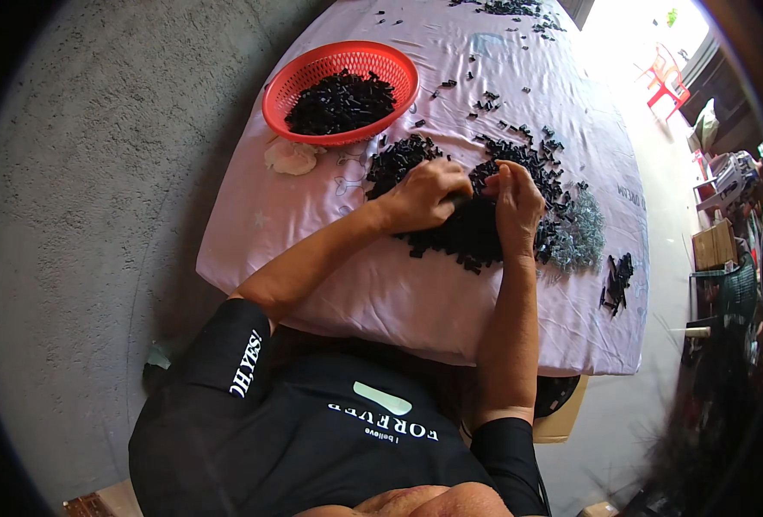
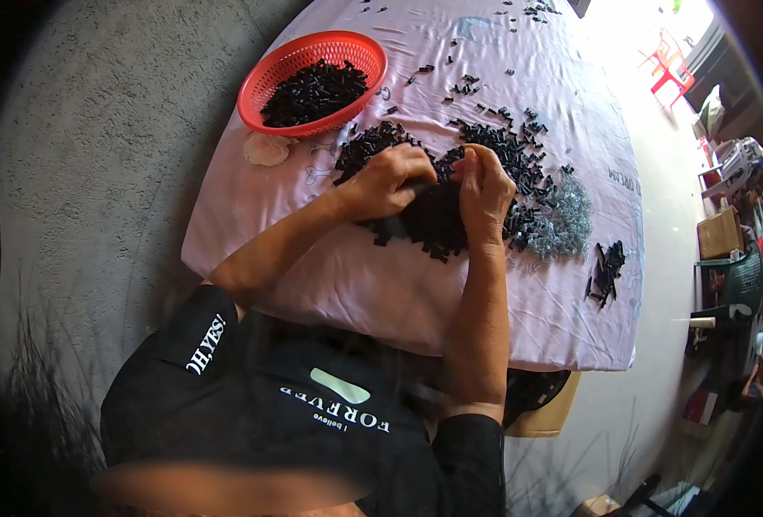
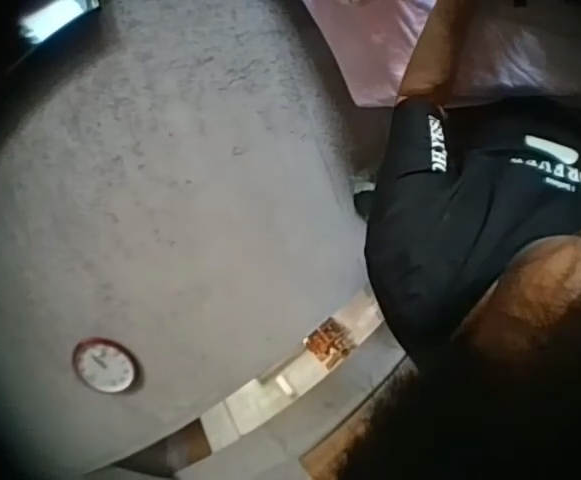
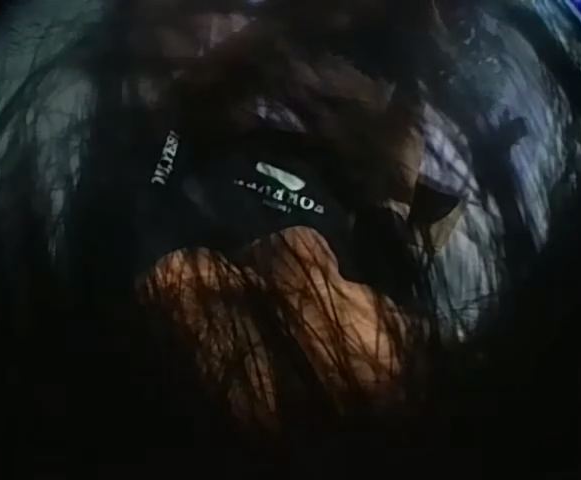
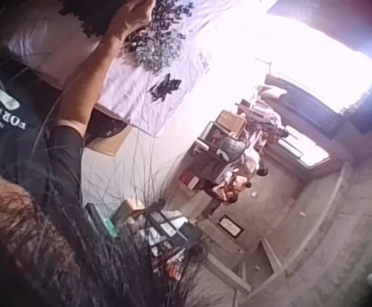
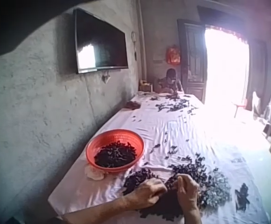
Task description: Manually sorting and inspecting small black plastic components at a workshop table.
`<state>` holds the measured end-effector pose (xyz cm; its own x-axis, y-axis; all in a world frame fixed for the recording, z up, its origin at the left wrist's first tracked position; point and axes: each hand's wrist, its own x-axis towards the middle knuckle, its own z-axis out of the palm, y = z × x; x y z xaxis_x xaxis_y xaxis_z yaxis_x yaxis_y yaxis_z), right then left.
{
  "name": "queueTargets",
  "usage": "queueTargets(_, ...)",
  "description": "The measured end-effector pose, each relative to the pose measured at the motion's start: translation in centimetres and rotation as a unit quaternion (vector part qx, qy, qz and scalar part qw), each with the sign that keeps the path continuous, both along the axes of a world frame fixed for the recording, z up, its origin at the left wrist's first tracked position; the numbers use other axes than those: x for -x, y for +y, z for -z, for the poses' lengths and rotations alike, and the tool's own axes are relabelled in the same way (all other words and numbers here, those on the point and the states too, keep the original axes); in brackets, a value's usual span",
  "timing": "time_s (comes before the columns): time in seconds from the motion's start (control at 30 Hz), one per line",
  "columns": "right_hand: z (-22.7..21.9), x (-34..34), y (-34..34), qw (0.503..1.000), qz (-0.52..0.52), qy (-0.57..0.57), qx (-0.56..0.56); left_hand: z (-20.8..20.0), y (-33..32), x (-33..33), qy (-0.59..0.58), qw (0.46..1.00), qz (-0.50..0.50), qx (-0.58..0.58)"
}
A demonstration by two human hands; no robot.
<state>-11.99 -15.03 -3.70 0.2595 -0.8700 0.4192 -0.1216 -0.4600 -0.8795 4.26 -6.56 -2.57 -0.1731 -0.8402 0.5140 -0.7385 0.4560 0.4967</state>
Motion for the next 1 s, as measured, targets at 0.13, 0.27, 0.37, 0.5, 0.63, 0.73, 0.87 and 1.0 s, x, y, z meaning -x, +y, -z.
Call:
queueTargets(0.13, -0.6, 0.0, 0.4, 0.998, -0.016, 0.034, -0.046, 0.7, 3.2, -0.9, -0.003, 0.999, 0.006, 0.052)
queueTargets(0.27, -1.0, 0.1, 0.7, 0.996, -0.015, 0.052, -0.071, -0.1, 3.9, -2.2, 0.037, 0.998, -0.009, 0.056)
queueTargets(0.37, -0.1, 0.2, -0.3, 1.0, 0.027, -0.01, -0.01, 0.1, 2.1, -3.6, 0.039, 0.992, -0.105, 0.059)
queueTargets(0.5, 0.1, 0.3, -0.4, 0.996, 0.049, -0.065, -0.035, 1.9, -1.3, -6.0, -0.04, 0.99, -0.126, 0.047)
queueTargets(0.63, 0.3, 0.5, -0.7, 0.988, 0.049, -0.13, -0.066, 2.5, -1.5, -6.5, -0.009, 0.989, -0.143, 0.023)
queueTargets(0.73, 0.5, 0.9, -1.1, 0.977, 0.063, -0.179, -0.093, 1.7, 0.6, -6.2, 0.023, 0.992, -0.123, 0.021)
queueTargets(0.87, 0.0, 1.2, -1.3, 0.958, 0.106, -0.242, -0.114, 1.2, 3.5, -5.3, 0.037, 0.994, -0.099, 0.037)
queueTargets(1.0, -0.2, 1.9, -1.7, 0.946, 0.146, -0.265, -0.115, 1.5, 5.5, -4.9, 0.03, 0.996, -0.079, 0.04)
